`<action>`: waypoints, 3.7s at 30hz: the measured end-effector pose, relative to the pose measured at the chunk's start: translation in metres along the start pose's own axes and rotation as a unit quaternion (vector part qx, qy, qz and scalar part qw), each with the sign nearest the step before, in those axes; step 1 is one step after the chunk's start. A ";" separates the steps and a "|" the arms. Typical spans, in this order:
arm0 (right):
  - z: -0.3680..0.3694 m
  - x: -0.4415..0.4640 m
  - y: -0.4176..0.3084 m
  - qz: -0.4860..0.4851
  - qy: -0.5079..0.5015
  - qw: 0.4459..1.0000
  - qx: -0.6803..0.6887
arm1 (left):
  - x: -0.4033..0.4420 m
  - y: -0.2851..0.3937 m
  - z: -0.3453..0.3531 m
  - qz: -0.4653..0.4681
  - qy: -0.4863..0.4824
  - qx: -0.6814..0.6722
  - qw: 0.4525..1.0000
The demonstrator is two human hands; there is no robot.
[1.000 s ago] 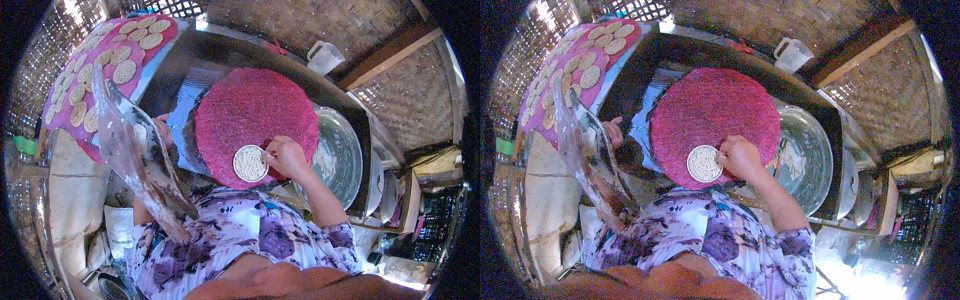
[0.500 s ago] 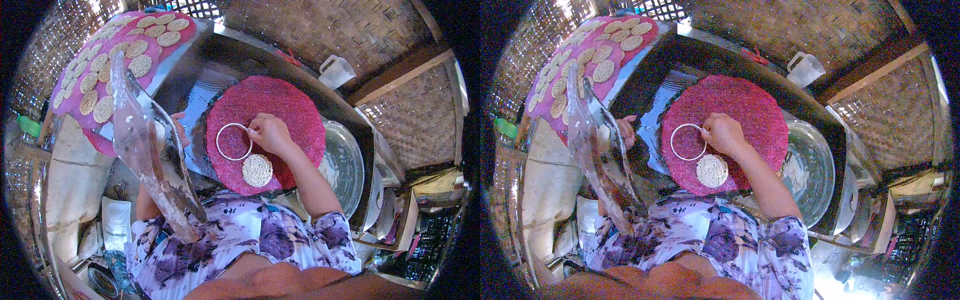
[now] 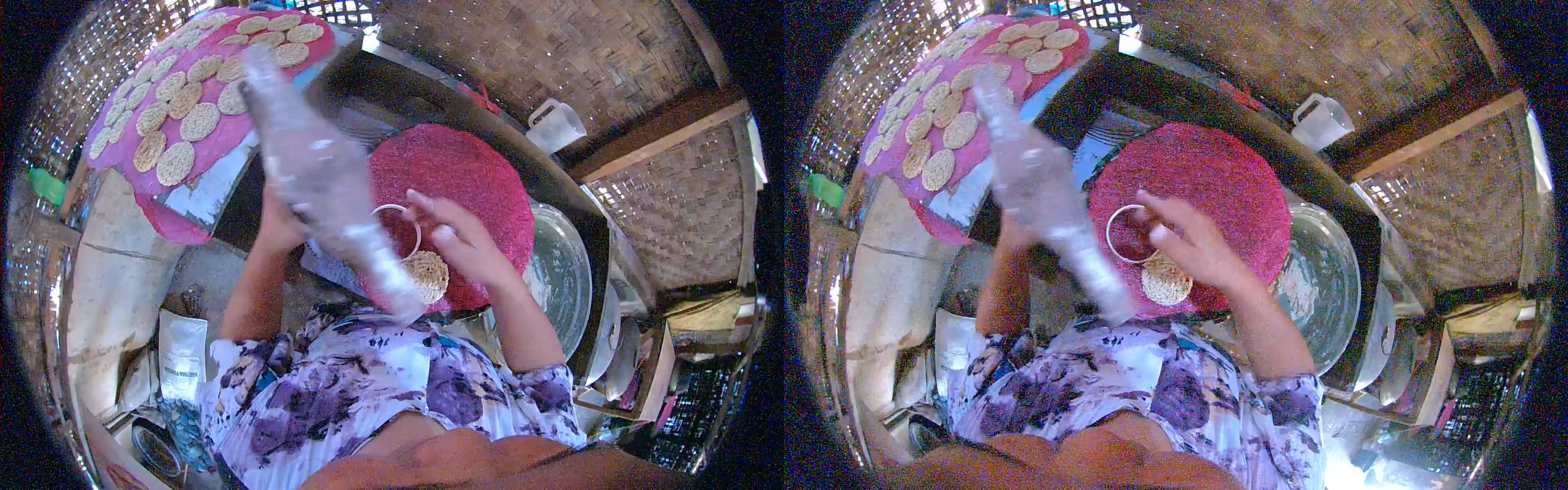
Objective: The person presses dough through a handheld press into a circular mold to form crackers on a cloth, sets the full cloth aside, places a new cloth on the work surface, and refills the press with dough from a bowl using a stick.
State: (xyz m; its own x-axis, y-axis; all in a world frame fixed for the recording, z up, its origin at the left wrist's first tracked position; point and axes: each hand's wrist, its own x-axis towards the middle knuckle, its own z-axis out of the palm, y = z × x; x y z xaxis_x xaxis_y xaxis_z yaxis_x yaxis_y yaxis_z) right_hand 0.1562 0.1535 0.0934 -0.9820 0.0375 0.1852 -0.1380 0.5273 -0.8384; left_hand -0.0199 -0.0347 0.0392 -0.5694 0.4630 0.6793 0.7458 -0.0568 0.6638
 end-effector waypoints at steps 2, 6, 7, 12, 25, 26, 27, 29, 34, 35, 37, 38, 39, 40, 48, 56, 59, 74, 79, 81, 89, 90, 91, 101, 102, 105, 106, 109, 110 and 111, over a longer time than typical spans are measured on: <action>0.015 -0.015 -0.019 0.174 -0.079 0.960 0.204 | 0.014 0.026 0.012 -0.193 -0.053 -0.002 0.980; 0.012 -0.021 -0.011 0.279 -0.088 0.876 0.384 | 0.036 0.038 0.024 -0.025 -0.181 0.105 0.978; 0.008 -0.024 -0.011 0.265 -0.076 0.883 0.380 | 0.042 0.028 0.027 -0.087 -0.234 -0.179 0.952; -0.008 -0.043 -0.003 0.311 -0.094 0.824 0.464 | 0.099 0.023 0.024 -0.225 -0.158 -0.766 0.582; -0.049 -0.050 -0.003 0.457 -0.064 0.840 0.284 | 0.078 -0.001 0.092 -0.282 -0.016 -0.825 0.490; -0.048 -0.051 -0.004 0.460 -0.068 0.842 0.274 | 0.075 -0.004 0.094 -0.282 -0.013 -0.826 0.488; -0.047 -0.052 -0.006 0.463 -0.072 0.843 0.265 | 0.070 -0.004 0.092 -0.282 -0.011 -0.827 0.486; -0.040 -0.049 -0.012 0.448 -0.062 0.856 0.252 | 0.064 -0.005 0.087 -0.276 -0.009 -0.835 0.477; -0.023 -0.037 -0.016 0.428 -0.040 0.879 0.205 | 0.069 -0.004 0.068 -0.294 0.016 -0.795 0.529; -0.020 -0.036 -0.006 0.438 -0.035 0.870 0.224 | 0.071 -0.006 0.064 -0.292 0.016 -0.793 0.534; -0.020 -0.030 0.002 0.427 -0.039 0.883 0.192 | 0.078 -0.009 0.061 -0.294 0.031 -0.783 0.548; -0.020 -0.027 0.003 0.422 -0.041 0.889 0.175 | 0.081 -0.010 0.060 -0.292 0.031 -0.784 0.547; -0.016 -0.023 0.000 0.407 0.001 0.901 0.153 | 0.083 -0.012 0.061 -0.290 0.032 -0.784 0.547; -0.017 -0.021 -0.003 0.406 0.000 0.904 0.135 | 0.086 -0.014 0.061 -0.288 0.032 -0.786 0.547; -0.030 -0.025 -0.019 0.404 0.027 0.914 0.036 | 0.083 -0.025 0.089 -0.279 -0.002 -0.825 0.492; -0.028 -0.050 -0.023 0.406 0.020 0.913 0.040 | 0.058 -0.013 0.093 -0.323 0.015 -0.815 0.482; -0.020 -0.052 -0.022 0.406 -0.006 0.913 0.047 | 0.051 -0.011 0.082 -0.336 0.022 -0.809 0.482; -0.015 -0.054 -0.008 0.369 0.028 0.929 -0.021 | 0.055 -0.016 0.081 -0.322 0.019 -0.822 0.469; -0.029 -0.064 -0.024 0.402 0.015 0.910 0.103 | 0.053 -0.013 0.078 -0.266 -0.049 -0.834 0.480; -0.031 -0.056 -0.051 0.321 0.079 0.931 0.153 | 0.061 0.012 0.058 -0.318 -0.045 -0.776 0.542; -0.003 -0.011 -0.010 0.117 0.042 0.979 0.159 | 0.031 0.043 0.046 -0.232 -0.158 -0.088 0.956; -0.005 -0.005 -0.011 0.154 0.005 0.974 0.163 | 0.024 0.024 0.048 -0.261 -0.135 -0.138 0.946; 0.001 0.000 0.006 0.098 0.061 0.992 -0.045 | 0.010 -0.007 0.057 -0.290 -0.111 -0.187 0.932; 0.013 -0.002 0.050 0.217 0.069 0.928 -0.295 | -0.088 -0.100 0.026 -0.103 0.069 -0.110 0.986; 0.014 -0.002 0.051 0.214 0.068 0.929 -0.295 | -0.086 -0.099 0.024 -0.089 0.063 -0.069 0.992; 0.016 -0.002 0.051 0.187 0.064 0.929 -0.311 | -0.080 -0.094 0.015 -0.042 0.047 0.054 0.997; 0.017 -0.001 0.050 0.167 0.059 0.928 -0.327 | -0.078 -0.093 0.012 -0.028 0.042 0.094 0.994; 0.018 -0.001 0.046 0.115 0.065 0.924 -0.359 | -0.102 -0.127 0.020 -0.034 0.022 0.273 0.961; 0.017 0.000 0.043 0.097 0.072 0.923 -0.366 | -0.110 -0.146 0.021 0.009 0.026 0.378 0.925; 0.014 0.003 0.040 0.100 0.078 0.925 -0.358 | -0.118 -0.165 0.023 0.049 0.040 0.479 0.876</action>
State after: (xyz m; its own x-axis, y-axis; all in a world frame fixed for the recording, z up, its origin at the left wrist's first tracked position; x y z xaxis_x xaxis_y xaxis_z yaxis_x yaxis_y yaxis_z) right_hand 0.1456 0.1626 0.0533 -0.9405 0.2878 0.1807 0.2205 0.9214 -0.3199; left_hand -0.0679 -0.0601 -0.1579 -0.4797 0.4317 0.7639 0.7187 0.6928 0.0597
